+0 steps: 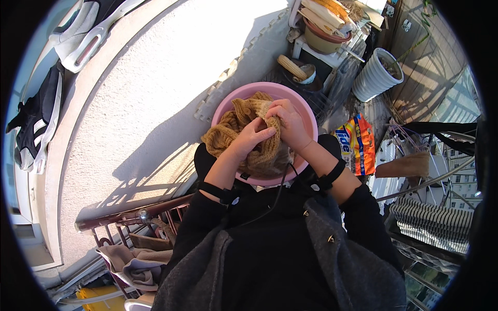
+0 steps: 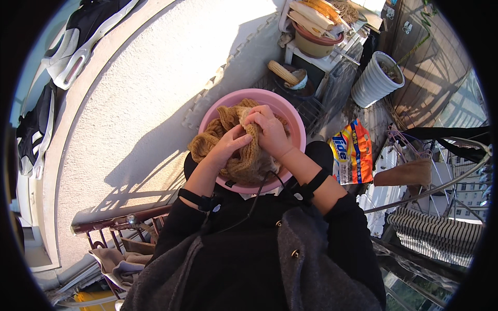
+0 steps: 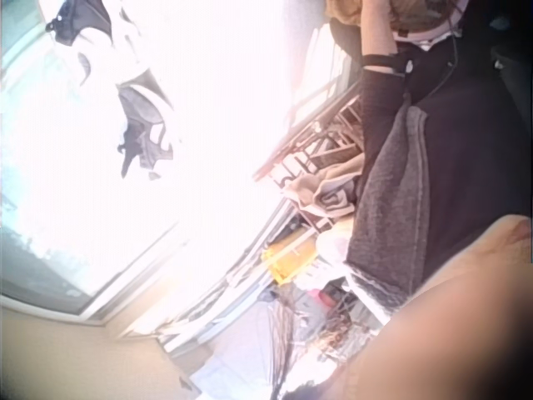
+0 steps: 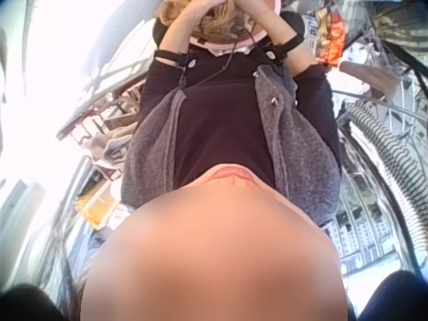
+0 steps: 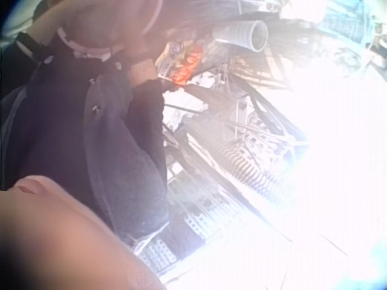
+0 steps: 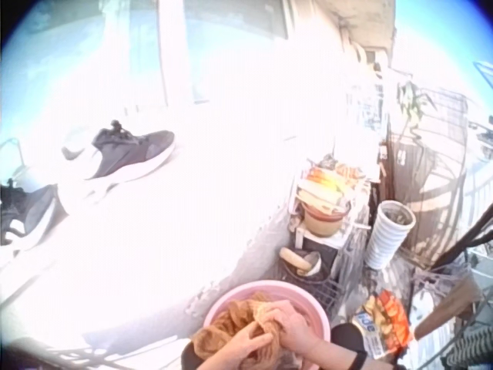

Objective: The person hand-washes a brown knitted garment in a pink basin filled with soapy water. They repeatedly submerge, agitate, and wring the item, then lift and squeeze it to remove excess water. The garment remains in the basin at the end of the clip.

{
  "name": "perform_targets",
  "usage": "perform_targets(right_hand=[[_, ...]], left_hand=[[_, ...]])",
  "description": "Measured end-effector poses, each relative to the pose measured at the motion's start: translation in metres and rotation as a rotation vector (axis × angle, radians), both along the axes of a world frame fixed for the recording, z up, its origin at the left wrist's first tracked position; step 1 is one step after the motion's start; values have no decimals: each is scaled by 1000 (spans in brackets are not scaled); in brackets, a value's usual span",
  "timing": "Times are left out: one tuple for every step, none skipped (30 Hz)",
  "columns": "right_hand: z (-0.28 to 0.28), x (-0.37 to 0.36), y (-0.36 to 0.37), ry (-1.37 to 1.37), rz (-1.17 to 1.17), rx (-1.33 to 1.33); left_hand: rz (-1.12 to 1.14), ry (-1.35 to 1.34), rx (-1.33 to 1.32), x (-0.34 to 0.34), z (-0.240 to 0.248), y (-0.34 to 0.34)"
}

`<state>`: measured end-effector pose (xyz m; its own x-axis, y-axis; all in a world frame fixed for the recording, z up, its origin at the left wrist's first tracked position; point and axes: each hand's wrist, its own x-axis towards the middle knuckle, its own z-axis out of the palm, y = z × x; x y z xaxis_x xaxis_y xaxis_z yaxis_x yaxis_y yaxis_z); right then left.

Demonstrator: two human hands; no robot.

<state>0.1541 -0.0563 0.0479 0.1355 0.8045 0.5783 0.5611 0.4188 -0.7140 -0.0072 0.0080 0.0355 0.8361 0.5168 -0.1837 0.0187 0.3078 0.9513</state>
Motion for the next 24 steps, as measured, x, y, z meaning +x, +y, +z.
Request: perform_targets(right_hand=[[-1, -2, -1, -69, 27, -20], [-2, -3, -2, -122, 51, -15], [-2, -3, -2, -182, 83, -23], [-1, -1, 0, -184, 87, -45], [0, 2, 4, -138, 125, -117], [1, 5, 8, -92, 165, -196], [2, 10, 13, -47, 203, -275], [1, 10, 23, -173, 137, -102], [0, 14, 31, -242, 206, -56], [-3, 18, 40, -307, 277, -16], [-6, 21, 47, -366, 352, 21], [-11, 25, 51, -400, 389, -139], [-16, 30, 52, -425, 426, -305], [-22, 35, 52, -449, 467, -462], [-28, 39, 50, -428, 444, -482], [-33, 43, 47, -411, 433, -491], [-36, 47, 45, -408, 415, -526], [-38, 49, 41, -253, 411, -530], [-38, 51, 37, -106, 390, -560], [-37, 51, 34, 33, 342, -630], [-34, 50, 32, 206, 367, -584], [-29, 48, 29, 368, 367, -578], [-22, 45, 27, 526, 345, -587], [-16, 41, 24, 585, 383, -535]], left_hand=[[20, 21, 14, 1, -2, -1], [44, 32, 29, 1, -5, -1], [47, 29, 48, 2, -7, -2], [149, 81, -62, 1, -8, -1], [195, 38, -29, 2, -9, -2], [247, 38, -10, 2, -9, -3], [317, 62, 1, 1, -8, -3], [340, 77, 88, 2, -6, -3], [311, 124, 202, 2, -4, -4], [280, 171, 317, 1, 0, -4], [244, 217, 432, -1, 3, -4], [253, 181, 465, -3, 7, -3], [254, 144, 496, -7, 11, -3], [257, 91, 531, -10, 14, -1], [261, 95, 523, -14, 15, 2], [275, 85, 519, -19, 16, 5], [295, 76, 516, -23, 15, 8], [341, -20, 359, -25, 13, 8], [412, -64, 226, -27, 10, 10], [472, -102, 90, -28, 7, 13], [520, -158, -44, -27, 2, 14], [483, -181, -182, -29, -1, 21], [466, -255, -279, -25, -6, 22], [486, -272, -389, -19, -12, 23]])
